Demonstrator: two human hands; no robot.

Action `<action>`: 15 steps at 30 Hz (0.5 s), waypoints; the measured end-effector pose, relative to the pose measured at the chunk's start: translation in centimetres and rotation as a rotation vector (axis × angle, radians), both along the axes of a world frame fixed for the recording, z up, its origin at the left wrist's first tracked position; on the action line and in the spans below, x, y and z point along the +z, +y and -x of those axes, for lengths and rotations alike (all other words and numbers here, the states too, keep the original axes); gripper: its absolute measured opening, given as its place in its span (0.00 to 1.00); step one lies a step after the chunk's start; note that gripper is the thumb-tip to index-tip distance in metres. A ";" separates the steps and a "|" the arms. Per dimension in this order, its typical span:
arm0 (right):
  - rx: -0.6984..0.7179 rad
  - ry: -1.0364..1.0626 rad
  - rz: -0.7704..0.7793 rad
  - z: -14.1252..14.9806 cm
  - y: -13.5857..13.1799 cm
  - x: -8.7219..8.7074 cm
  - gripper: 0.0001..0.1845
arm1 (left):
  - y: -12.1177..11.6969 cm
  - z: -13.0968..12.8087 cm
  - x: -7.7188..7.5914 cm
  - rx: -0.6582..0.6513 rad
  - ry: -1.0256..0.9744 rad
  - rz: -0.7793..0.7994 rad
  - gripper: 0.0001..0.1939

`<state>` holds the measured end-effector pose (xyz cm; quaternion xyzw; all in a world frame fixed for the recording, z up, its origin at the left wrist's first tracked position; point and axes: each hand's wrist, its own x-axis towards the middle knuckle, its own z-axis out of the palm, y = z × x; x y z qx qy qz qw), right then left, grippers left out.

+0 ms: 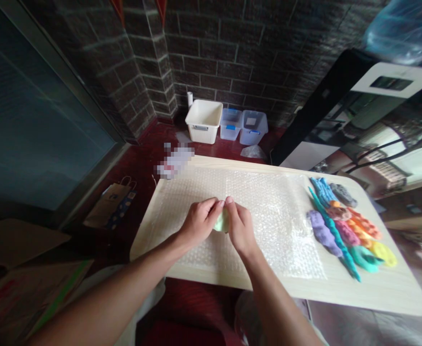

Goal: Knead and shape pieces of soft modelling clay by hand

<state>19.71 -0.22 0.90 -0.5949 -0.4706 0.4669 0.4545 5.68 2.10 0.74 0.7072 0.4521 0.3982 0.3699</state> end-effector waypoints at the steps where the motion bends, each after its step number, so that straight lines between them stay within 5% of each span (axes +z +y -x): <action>1: 0.003 -0.023 -0.006 0.1 0.1 0.1 0.36 | 0.0 0.0 0.0 -0.001 0.005 -0.003 0.22; 11: -0.159 -0.196 -0.137 0.7 -0.4 -0.4 0.35 | -0.3 0.1 0.2 -0.031 -0.198 0.256 0.26; 15: -0.141 -0.100 -0.087 0.4 -0.5 -0.1 0.33 | -0.4 0.1 0.4 -0.086 -0.168 0.204 0.22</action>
